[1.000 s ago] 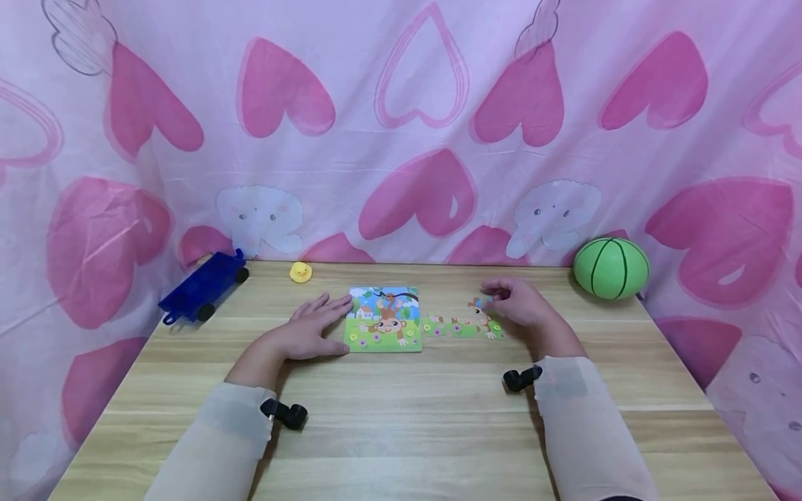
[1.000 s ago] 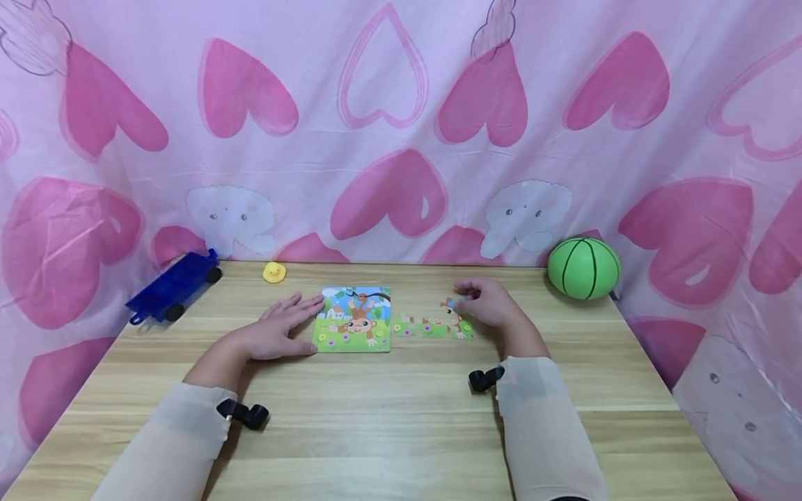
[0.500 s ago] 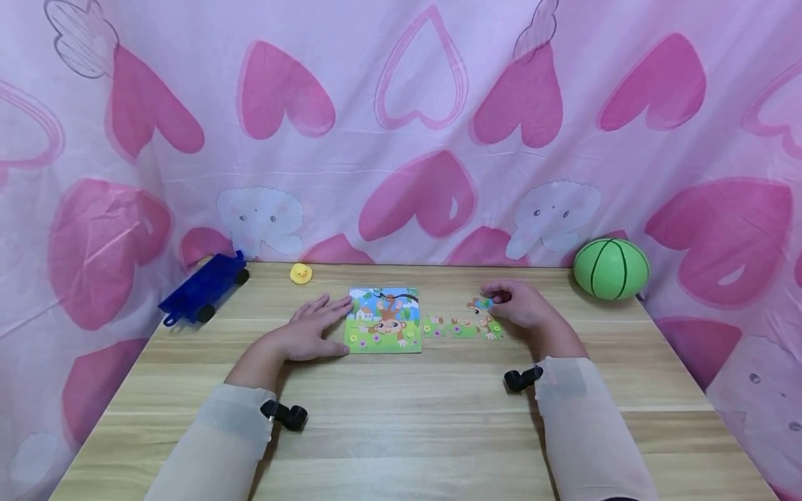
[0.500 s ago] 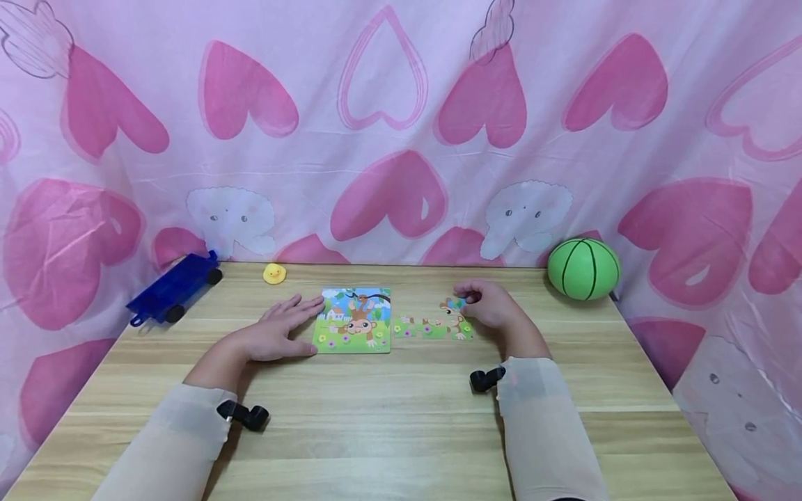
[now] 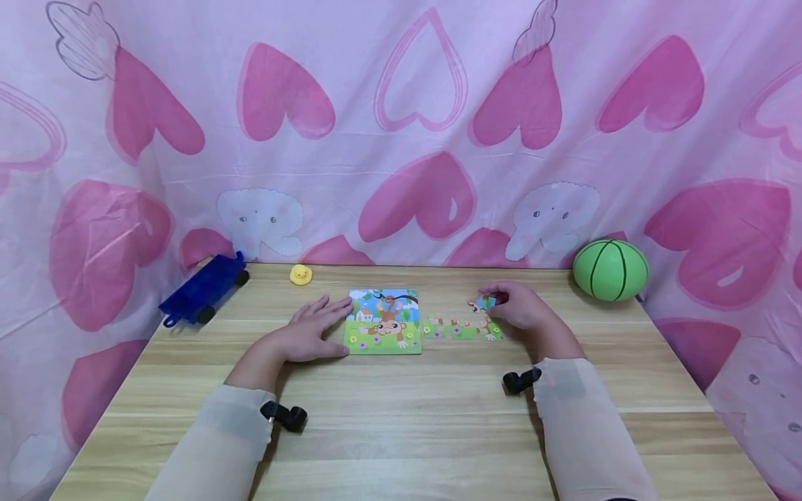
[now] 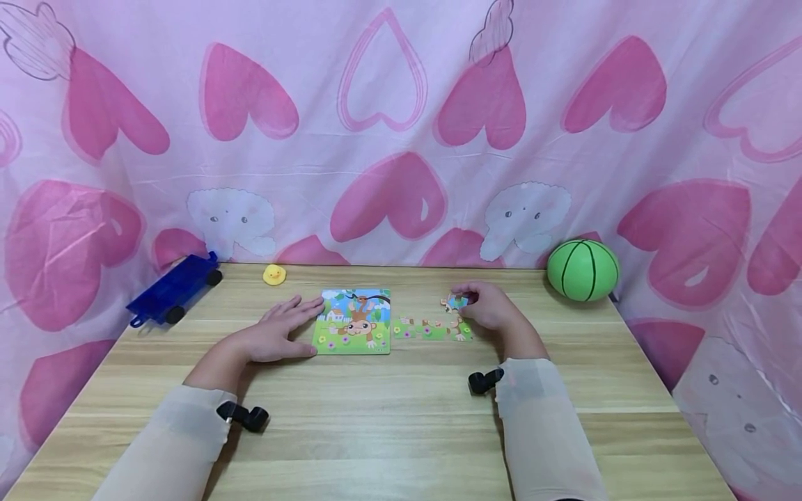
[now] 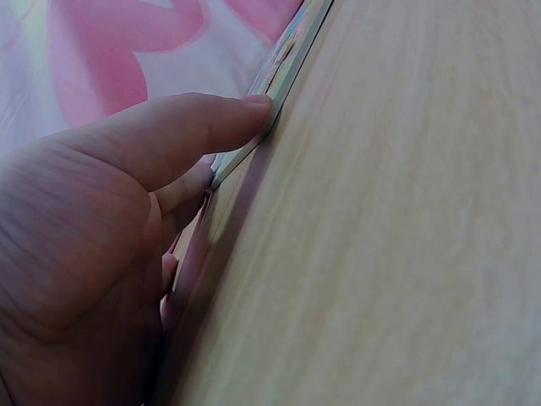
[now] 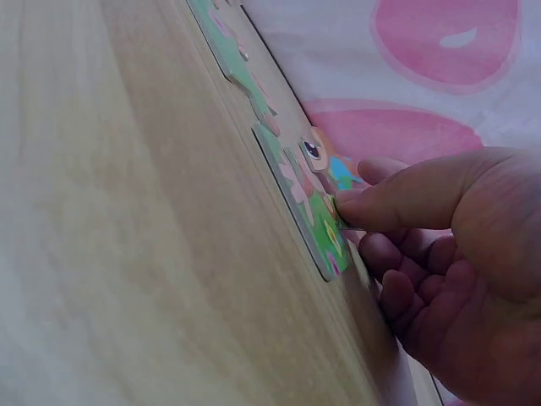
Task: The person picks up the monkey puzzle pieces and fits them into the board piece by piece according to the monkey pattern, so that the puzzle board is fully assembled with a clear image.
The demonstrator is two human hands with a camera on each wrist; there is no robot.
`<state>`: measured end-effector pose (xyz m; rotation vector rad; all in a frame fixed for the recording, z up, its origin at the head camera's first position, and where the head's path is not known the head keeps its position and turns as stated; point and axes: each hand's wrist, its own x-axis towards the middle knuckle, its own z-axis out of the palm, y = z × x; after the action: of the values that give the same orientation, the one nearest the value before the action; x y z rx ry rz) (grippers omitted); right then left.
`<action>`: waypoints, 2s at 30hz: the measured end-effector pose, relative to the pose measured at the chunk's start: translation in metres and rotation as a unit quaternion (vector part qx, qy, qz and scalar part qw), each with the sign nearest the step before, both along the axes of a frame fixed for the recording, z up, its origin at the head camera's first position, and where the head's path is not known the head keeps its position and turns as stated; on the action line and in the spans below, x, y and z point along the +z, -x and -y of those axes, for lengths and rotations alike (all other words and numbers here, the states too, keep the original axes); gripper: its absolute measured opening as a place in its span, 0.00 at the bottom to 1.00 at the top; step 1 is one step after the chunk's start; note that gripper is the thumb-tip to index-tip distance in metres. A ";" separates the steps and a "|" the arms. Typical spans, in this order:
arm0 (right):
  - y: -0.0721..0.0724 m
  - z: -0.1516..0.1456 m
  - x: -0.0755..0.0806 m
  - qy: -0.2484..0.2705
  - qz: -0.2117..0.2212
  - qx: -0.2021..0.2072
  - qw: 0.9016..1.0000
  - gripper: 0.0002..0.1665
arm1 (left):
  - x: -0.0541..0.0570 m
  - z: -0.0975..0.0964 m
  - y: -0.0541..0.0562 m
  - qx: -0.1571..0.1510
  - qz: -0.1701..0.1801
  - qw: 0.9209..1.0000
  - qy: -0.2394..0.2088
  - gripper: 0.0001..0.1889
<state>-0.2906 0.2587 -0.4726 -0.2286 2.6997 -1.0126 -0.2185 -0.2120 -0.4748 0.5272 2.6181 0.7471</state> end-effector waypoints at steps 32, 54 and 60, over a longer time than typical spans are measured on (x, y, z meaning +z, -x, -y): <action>-0.022 0.129 0.025 0.052 -0.030 0.114 0.992 0.14 | -0.002 -0.001 -0.001 0.004 0.002 1.000 0.000 0.51; -0.021 0.154 0.008 0.047 -0.035 0.160 0.985 0.19 | 0.001 0.000 -0.002 0.004 0.000 1.000 -0.001 0.51; -0.023 0.156 0.009 0.010 -0.026 0.149 0.988 0.26 | 0.001 -0.001 -0.001 0.006 0.003 1.000 -0.001 0.51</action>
<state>-0.2675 0.1031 -0.4637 -0.6497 2.5958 -0.9532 -0.2171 -0.2109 -0.4738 0.5095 2.6178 0.7552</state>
